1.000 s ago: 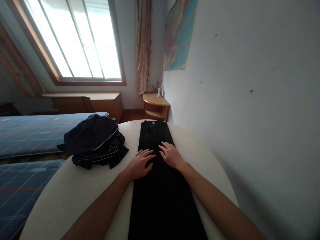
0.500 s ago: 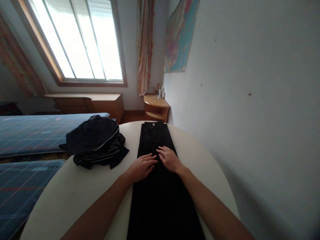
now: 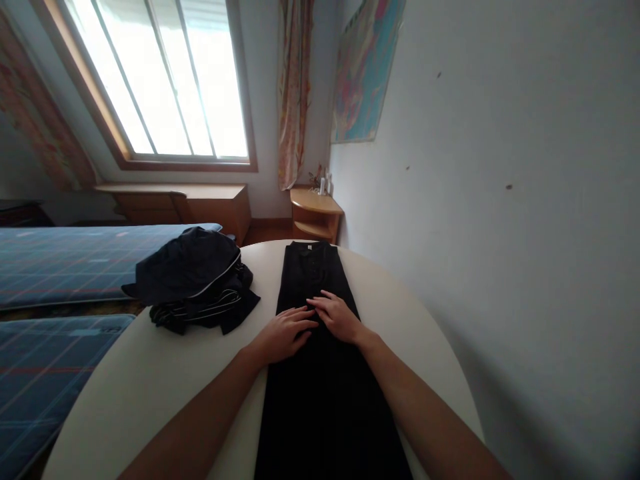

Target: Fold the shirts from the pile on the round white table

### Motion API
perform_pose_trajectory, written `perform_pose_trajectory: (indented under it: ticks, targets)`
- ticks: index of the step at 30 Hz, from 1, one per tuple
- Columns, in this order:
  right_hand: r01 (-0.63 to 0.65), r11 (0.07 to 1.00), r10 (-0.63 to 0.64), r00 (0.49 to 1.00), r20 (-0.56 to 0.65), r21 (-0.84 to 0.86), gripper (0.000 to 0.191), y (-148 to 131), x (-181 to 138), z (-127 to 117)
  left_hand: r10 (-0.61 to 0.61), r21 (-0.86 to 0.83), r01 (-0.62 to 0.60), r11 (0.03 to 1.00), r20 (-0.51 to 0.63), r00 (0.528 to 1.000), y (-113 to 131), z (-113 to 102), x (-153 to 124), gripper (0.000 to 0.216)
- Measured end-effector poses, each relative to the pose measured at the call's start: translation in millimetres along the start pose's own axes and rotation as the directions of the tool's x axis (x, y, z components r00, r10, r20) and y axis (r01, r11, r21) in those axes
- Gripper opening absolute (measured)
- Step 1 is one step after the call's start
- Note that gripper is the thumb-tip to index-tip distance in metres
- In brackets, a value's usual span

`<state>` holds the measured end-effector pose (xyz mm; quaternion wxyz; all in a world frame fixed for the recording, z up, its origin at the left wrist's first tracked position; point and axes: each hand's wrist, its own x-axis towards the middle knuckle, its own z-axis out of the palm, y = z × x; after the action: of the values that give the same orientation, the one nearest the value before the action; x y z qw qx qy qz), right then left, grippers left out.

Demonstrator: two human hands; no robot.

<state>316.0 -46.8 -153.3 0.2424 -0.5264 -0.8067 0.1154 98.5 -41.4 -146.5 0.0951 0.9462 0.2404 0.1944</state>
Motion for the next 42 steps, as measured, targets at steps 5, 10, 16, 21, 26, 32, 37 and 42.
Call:
perform_pose_trajectory:
  ticks: [5, 10, 16, 21, 26, 32, 37, 42]
  targets:
    - [0.036, 0.998, -0.033, 0.997, -0.066, 0.045, 0.039, 1.4, -1.9, 3.0, 0.051, -0.001, -0.051, 0.999, -0.015, 0.999, 3.0, -0.9, 1.8, 0.031]
    - [-0.001, 0.996, 0.015, 0.987, -0.158, 0.092, 0.037, 0.4, -3.5, 2.2, 0.054, -0.022, -0.055, 0.998, -0.036, 0.998, 6.6, -1.9, 1.9, 0.032]
    - [-0.029, 0.999, 0.031, 0.994, -0.104, 0.017, 0.039, -3.8, -4.3, -0.8, 0.044, -0.057, -0.044, 0.997, 0.005, 0.999, 16.0, -6.9, 2.6, 0.031]
    - [-0.131, 0.976, 0.129, 0.991, -0.023, -0.171, 0.047, -13.4, -17.0, -5.5, 0.030, -0.067, -0.022, 0.998, 0.115, 0.993, 37.1, -5.6, -5.6, 0.053]
    - [-0.188, 0.953, 0.219, 0.969, 0.111, -0.237, 0.053, -15.9, -28.1, -5.1, -0.006, -0.082, 0.017, 0.996, 0.135, 0.991, 38.2, 4.2, -10.1, 0.060]
    - [-0.216, 0.957, 0.232, 0.971, 0.064, -0.192, 0.052, -12.5, -10.5, -5.9, -0.043, -0.084, 0.049, 0.995, 0.065, 0.997, 26.0, -1.6, 0.3, 0.055]
    - [-0.182, 0.963, 0.212, 0.967, 0.141, -0.200, 0.061, -35.0, -40.3, -12.7, -0.011, -0.133, 0.022, 0.991, 0.078, 0.997, 40.7, -17.4, -32.3, 0.038]
    - [-0.050, 0.985, 0.095, 0.956, 0.277, -0.163, 0.068, -70.3, -107.1, -18.0, 0.016, -0.163, 0.021, 0.986, 0.218, 0.976, 63.5, -29.0, -78.6, 0.046]
